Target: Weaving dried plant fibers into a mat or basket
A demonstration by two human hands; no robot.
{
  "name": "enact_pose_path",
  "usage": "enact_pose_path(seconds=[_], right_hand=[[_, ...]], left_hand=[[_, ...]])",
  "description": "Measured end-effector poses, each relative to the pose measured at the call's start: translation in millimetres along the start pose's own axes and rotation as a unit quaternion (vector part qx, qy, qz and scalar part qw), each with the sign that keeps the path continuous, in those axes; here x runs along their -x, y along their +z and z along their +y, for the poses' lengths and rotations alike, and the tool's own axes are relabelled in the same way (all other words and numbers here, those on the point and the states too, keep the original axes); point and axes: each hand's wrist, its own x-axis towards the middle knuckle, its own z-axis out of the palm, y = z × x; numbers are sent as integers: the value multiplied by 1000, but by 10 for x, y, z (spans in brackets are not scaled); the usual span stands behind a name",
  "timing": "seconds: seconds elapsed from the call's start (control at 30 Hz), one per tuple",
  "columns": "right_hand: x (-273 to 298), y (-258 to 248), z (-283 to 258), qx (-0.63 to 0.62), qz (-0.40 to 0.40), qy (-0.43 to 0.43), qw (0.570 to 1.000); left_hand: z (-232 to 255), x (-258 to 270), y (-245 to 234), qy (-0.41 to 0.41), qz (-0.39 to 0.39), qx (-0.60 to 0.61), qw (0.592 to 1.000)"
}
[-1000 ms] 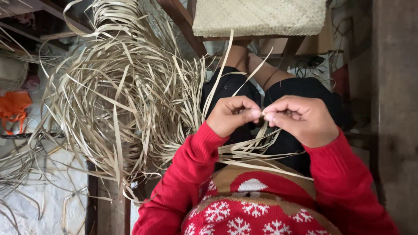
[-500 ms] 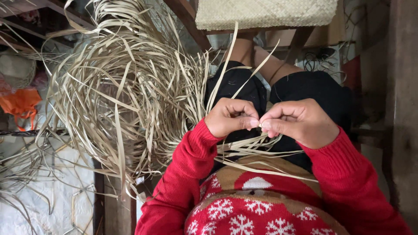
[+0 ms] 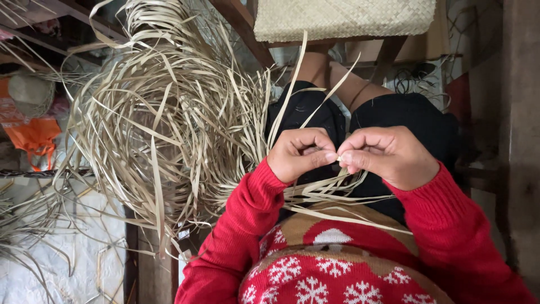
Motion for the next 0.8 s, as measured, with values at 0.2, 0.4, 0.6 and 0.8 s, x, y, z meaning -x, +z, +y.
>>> enact_pose_path(seconds=[0.2,0.4,0.6,0.8], right_hand=[[-5,24,91,4,-5,-4,1000],[-56,37,180,43,-20,-36,998],[-78,96,198,-2,-5,-52,999],[-39,101,148,5,-8,-46,999]], left_hand=[[15,28,-12,25,11,-64,998],[-58,28,-3,35,21,-49,998],[-107,53,-2,50,57,-28,997],[-99,99,-3,33,44,-10,998]])
